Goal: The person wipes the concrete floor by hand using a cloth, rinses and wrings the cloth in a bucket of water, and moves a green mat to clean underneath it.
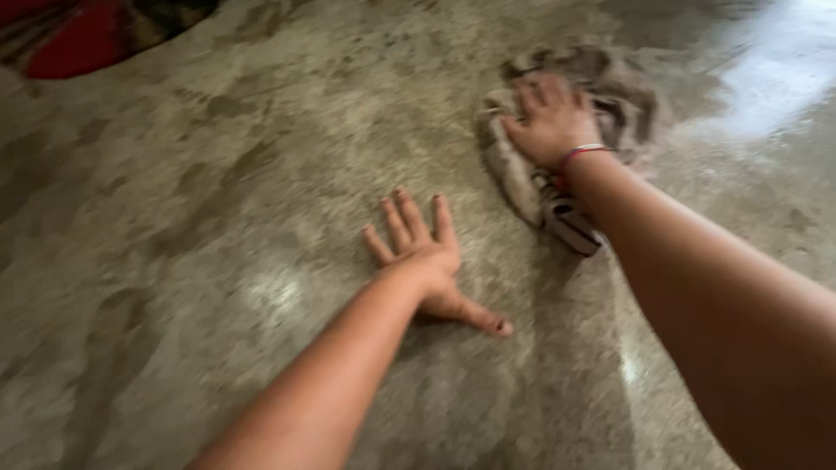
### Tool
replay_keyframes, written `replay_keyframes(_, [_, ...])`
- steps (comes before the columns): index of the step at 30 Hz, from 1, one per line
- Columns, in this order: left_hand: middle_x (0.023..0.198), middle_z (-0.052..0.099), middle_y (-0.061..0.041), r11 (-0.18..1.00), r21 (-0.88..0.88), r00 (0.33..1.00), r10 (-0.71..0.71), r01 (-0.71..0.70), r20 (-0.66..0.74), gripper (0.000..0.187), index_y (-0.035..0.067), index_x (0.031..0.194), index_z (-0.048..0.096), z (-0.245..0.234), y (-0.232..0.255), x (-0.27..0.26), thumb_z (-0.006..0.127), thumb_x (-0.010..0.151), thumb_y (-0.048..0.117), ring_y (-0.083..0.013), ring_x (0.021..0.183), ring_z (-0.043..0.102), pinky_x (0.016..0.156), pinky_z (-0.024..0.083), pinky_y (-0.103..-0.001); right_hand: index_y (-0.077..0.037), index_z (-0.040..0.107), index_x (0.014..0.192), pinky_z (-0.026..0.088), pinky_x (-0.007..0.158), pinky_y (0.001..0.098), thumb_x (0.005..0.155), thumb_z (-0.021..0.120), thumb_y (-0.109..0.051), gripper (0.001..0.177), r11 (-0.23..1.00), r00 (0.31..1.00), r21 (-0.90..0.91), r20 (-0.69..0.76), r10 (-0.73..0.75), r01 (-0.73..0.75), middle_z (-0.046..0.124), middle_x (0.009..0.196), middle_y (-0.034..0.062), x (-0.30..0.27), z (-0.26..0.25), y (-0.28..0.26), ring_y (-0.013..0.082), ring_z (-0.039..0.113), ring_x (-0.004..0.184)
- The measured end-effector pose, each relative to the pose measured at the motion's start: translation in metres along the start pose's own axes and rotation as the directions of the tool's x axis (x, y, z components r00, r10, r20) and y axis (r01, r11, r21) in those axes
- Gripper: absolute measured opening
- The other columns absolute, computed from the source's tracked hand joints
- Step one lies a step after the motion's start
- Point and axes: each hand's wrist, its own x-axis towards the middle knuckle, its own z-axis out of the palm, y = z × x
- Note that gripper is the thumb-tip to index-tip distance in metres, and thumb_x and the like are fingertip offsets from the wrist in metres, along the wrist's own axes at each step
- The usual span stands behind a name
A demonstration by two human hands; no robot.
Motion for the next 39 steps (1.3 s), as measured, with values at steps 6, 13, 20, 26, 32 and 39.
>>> replay_keyframes(6, [0.156, -0.037, -0.036, 0.967, -0.237, 0.872, -0.038, -0.090, -0.488, 0.178, 0.013, 0.158, -0.027, 0.032, 0.002, -0.053, 0.096, 0.042, 0.067, -0.0516, 0.150, -0.029, 0.120, -0.012, -0.067, -0.018, 0.033, 0.162, 0.015, 0.122, 0.0555, 0.100, 0.042, -0.053, 0.072, 0.805, 0.806, 0.049, -0.073, -0.588, 0.591, 0.025, 0.169, 0.0143, -0.051, 0.017, -0.141, 0.0314, 0.015, 0.155])
replay_keyframes(13, [0.156, -0.045, -0.032, 0.999, 0.026, 0.967, -0.038, 0.046, -0.251, 0.156, 0.020, 0.157, -0.028, 0.038, -0.019, -0.149, 0.098, 0.066, 0.024, -0.0522, 0.147, -0.031, 0.116, -0.015, -0.068, -0.017, -0.010, 0.168, -0.002, 0.113, 0.0770, 0.076, 0.086, -0.045, 0.136, 0.765, 0.643, -0.248, 0.718, -0.267, 0.594, -0.013, 0.172, 0.0164, -0.239, -0.119, -0.286, 0.0469, -0.022, 0.152])
replay_keyframes(20, [0.167, -0.024, -0.028, 0.963, 0.225, 0.951, -0.202, 0.149, 0.233, 0.156, 0.016, 0.159, -0.031, 0.029, -0.025, -0.206, 0.096, 0.069, 0.026, -0.0449, 0.158, 0.002, 0.126, 0.020, -0.058, -0.011, 0.046, 0.158, 0.016, 0.128, 0.0536, 0.099, 0.044, -0.057, 0.075, 0.192, 0.262, 0.488, -0.077, -0.962, 0.851, 0.033, 0.172, 0.0166, -0.394, -0.121, -0.216, 0.0298, 0.026, 0.160])
replay_keyframes(26, [0.151, 0.048, -0.021, 0.975, 0.222, 0.999, -0.012, 0.002, 0.045, 0.127, 0.011, 0.164, -0.018, -0.011, 0.014, -0.228, 0.077, 0.080, 0.019, -0.0357, 0.131, 0.058, 0.105, 0.051, -0.046, -0.019, 0.051, 0.155, 0.012, 0.129, 0.0553, 0.101, 0.056, -0.037, 0.057, 0.296, 0.301, 0.559, 0.087, -0.950, 0.775, 0.035, 0.172, 0.0059, -0.426, -0.135, -0.094, 0.0261, 0.027, 0.160])
replay_keyframes(32, [0.137, 0.061, -0.017, 0.930, 0.363, 0.996, 0.081, -0.062, -0.036, 0.083, 0.011, 0.157, 0.027, -0.050, 0.047, -0.252, 0.070, 0.086, 0.022, -0.0339, 0.124, 0.062, 0.099, 0.053, -0.046, -0.031, 0.038, 0.155, 0.014, 0.125, 0.0444, 0.101, 0.039, -0.050, 0.057, 0.884, 0.793, 0.234, 0.392, -0.466, 0.404, 0.020, 0.169, 0.0024, -0.358, -0.143, 0.007, 0.0222, 0.017, 0.155])
replay_keyframes(39, [0.125, 0.071, -0.015, 0.899, 0.437, 0.996, 0.072, -0.040, -0.057, 0.040, 0.009, 0.123, 0.069, -0.062, 0.023, -0.269, 0.067, 0.085, 0.021, -0.0331, 0.115, 0.070, 0.094, 0.058, -0.046, -0.020, 0.047, 0.148, 0.034, 0.117, 0.0389, 0.096, 0.055, -0.047, 0.059, 0.985, 0.939, 0.085, 0.299, -0.171, 0.152, 0.035, 0.161, 0.0066, -0.310, -0.120, 0.079, 0.0267, 0.033, 0.148])
